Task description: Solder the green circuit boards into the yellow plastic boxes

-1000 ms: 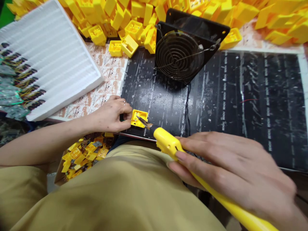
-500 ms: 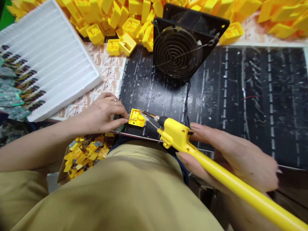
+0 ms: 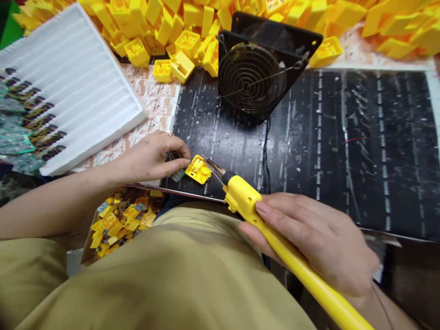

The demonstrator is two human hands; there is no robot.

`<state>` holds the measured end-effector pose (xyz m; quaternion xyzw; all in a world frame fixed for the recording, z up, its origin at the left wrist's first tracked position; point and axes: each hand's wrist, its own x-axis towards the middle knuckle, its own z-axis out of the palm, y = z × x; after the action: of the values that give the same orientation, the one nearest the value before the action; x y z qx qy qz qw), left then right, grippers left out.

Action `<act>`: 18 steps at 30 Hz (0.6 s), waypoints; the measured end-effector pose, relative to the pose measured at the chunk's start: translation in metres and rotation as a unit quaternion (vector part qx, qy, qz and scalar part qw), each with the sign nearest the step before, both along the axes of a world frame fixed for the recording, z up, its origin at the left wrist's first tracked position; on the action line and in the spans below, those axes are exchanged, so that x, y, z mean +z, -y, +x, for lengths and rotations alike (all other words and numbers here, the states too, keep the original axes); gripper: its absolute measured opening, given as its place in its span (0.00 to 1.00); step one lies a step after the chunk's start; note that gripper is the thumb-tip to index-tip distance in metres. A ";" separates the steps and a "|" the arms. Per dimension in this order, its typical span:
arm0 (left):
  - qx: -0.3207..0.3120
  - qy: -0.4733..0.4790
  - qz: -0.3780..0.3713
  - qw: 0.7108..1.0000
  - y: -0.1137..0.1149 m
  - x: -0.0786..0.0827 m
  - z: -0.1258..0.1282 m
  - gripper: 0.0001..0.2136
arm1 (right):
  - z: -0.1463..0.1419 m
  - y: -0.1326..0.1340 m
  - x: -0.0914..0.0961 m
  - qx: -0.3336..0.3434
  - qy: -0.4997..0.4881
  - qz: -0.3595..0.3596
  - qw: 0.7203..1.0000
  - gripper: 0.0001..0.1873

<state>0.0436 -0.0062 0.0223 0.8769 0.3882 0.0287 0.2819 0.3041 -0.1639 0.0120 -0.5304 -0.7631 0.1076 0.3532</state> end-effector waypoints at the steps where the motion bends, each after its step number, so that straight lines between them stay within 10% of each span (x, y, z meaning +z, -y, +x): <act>1: 0.012 0.017 -0.033 0.999 0.000 0.000 0.000 0.07 | 0.003 -0.001 -0.002 0.018 -0.009 0.008 1.000 0.12; 18: 0.003 -0.105 0.033 0.994 -0.001 -0.004 0.023 0.05 | -0.007 -0.016 -0.001 0.112 0.074 0.096 0.986 0.04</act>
<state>0.0665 -0.0053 0.0187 0.8829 0.4167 -0.0499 0.2104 0.2974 -0.1480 0.0108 -0.4120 -0.8486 0.0331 0.3304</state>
